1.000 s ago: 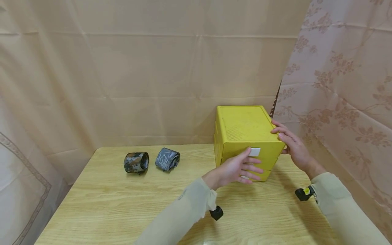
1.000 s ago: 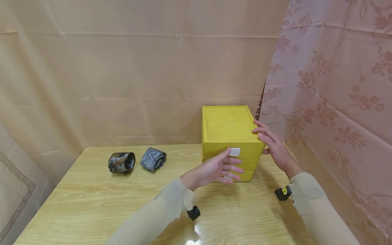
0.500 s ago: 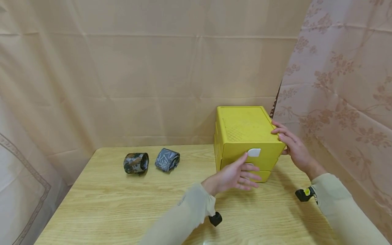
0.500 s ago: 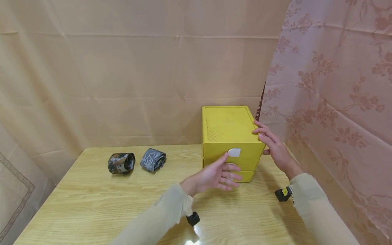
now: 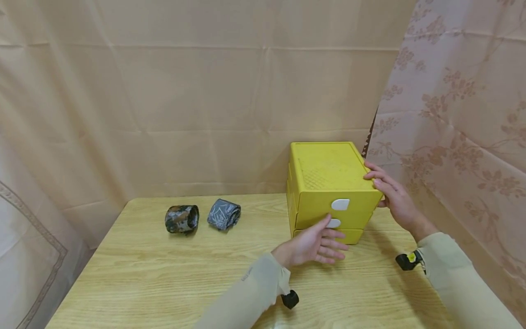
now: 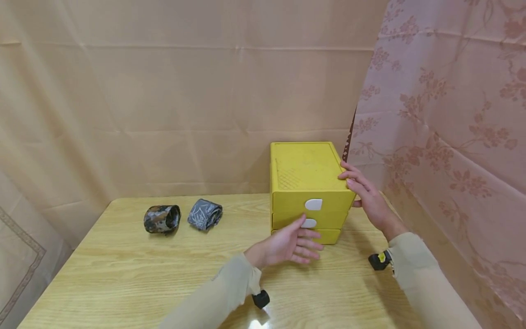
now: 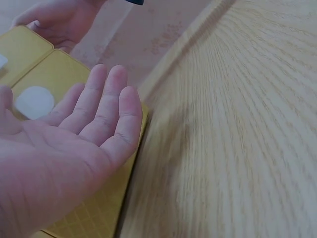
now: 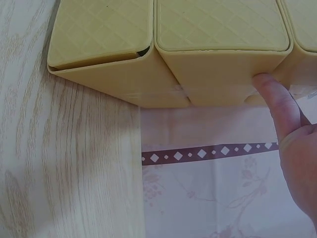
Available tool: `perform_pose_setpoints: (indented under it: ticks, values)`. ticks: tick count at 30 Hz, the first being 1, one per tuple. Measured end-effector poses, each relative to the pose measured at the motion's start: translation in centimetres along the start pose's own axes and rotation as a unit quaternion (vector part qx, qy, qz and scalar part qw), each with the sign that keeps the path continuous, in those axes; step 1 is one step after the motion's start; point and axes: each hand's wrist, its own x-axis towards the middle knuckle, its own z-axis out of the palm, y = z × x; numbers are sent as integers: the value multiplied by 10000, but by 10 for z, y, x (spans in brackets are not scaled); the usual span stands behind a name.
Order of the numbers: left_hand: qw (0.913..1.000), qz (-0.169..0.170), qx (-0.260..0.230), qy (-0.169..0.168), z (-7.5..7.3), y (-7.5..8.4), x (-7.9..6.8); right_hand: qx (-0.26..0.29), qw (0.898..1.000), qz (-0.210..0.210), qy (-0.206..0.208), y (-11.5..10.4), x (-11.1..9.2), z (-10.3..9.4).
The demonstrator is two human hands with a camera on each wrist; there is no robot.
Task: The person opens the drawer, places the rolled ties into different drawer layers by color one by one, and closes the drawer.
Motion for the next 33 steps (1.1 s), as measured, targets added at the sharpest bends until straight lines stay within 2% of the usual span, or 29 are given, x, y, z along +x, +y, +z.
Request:
perform_pose_setpoints:
  ticks: [5,11,33]
  values:
    - [9999,-30,-117,5,-2,-3,6,-7,10000,32,8,-2,1,-2]
    - [9999,84,-116,24,-3,4,11,3,10000,-2,45,-3,8,-5]
    - [9997,-28,-224,73,1,1,7,48,10000,75,-14,1,1,-2]
